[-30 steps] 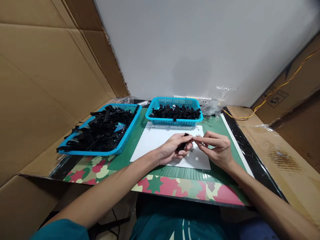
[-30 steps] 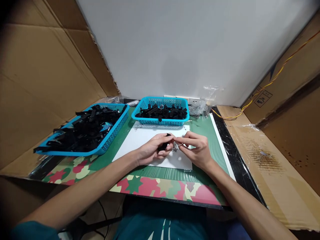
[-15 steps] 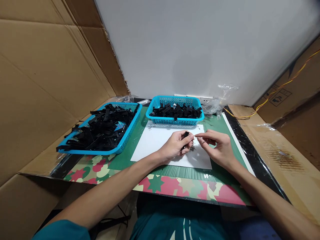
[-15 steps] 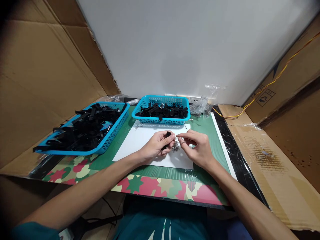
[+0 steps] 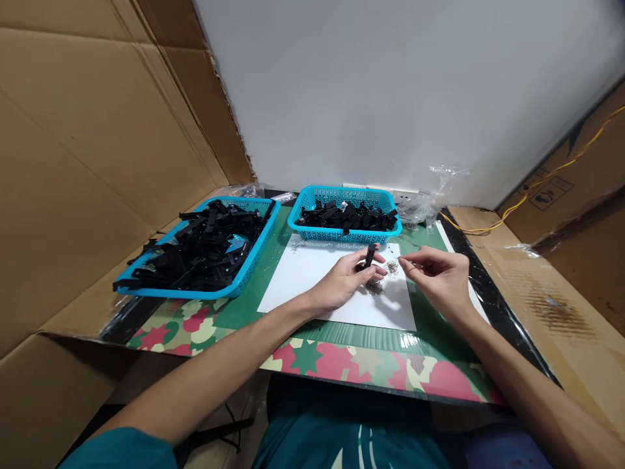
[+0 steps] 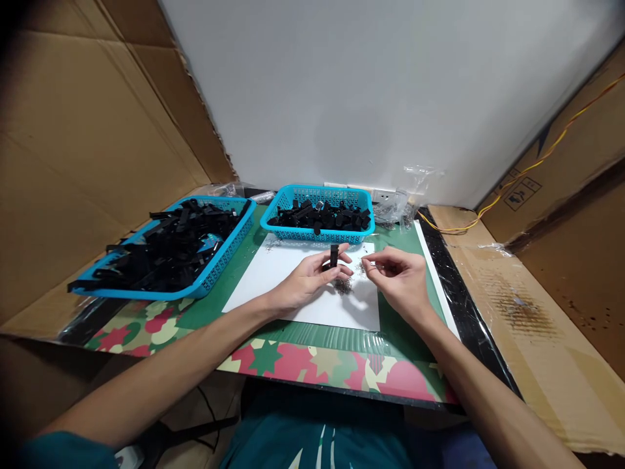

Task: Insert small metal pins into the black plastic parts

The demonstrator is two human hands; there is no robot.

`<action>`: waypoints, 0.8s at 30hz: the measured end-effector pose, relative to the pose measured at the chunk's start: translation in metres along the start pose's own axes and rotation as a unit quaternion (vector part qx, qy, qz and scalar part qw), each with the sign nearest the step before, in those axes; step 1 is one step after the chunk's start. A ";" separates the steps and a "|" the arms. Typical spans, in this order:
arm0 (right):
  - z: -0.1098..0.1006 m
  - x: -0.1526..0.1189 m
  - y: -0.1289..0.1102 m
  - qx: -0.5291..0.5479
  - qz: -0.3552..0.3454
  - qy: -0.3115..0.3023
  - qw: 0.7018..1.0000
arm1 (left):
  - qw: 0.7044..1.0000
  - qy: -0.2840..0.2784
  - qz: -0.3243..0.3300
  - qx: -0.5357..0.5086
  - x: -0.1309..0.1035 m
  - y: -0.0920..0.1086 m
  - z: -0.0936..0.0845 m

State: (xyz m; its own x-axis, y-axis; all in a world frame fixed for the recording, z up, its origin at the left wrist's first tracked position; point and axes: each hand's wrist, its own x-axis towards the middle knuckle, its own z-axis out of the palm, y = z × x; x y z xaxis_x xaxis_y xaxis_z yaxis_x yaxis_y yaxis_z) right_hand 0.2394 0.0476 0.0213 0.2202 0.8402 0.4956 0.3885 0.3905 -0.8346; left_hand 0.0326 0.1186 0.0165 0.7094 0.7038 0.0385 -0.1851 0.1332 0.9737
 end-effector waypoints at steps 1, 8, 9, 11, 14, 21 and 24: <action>-0.001 0.001 0.001 0.002 0.002 0.010 1.000 | 1.000 -0.005 0.010 0.007 0.000 0.001 0.000; -0.007 0.006 -0.002 -0.005 0.017 0.052 0.999 | 1.000 0.015 0.024 0.011 0.000 0.001 0.001; -0.007 0.006 -0.002 -0.006 0.018 0.052 0.998 | 0.999 0.025 0.031 0.015 0.001 0.000 0.000; -0.007 0.006 -0.002 -0.007 0.020 0.050 0.999 | 0.998 0.039 0.038 0.016 0.002 0.000 -0.003; -0.007 0.005 -0.002 -0.014 0.020 0.045 0.999 | 0.999 0.041 0.016 0.014 0.003 0.003 -0.004; -0.009 0.007 0.002 -0.025 0.026 0.030 0.999 | 0.987 0.005 0.046 0.152 -0.002 0.005 -0.006; -0.013 0.008 0.004 -0.025 0.050 0.001 0.998 | 0.960 -0.009 0.102 0.259 -0.004 0.003 -0.006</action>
State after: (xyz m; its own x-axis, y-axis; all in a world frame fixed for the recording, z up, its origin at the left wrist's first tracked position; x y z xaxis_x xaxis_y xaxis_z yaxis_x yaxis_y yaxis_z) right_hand 0.2542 0.0510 0.0255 0.2615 0.8739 0.4098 0.4092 0.2842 -0.8671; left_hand 0.0247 0.1203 0.0174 0.7069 0.6652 0.2404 0.0379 -0.3750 0.9263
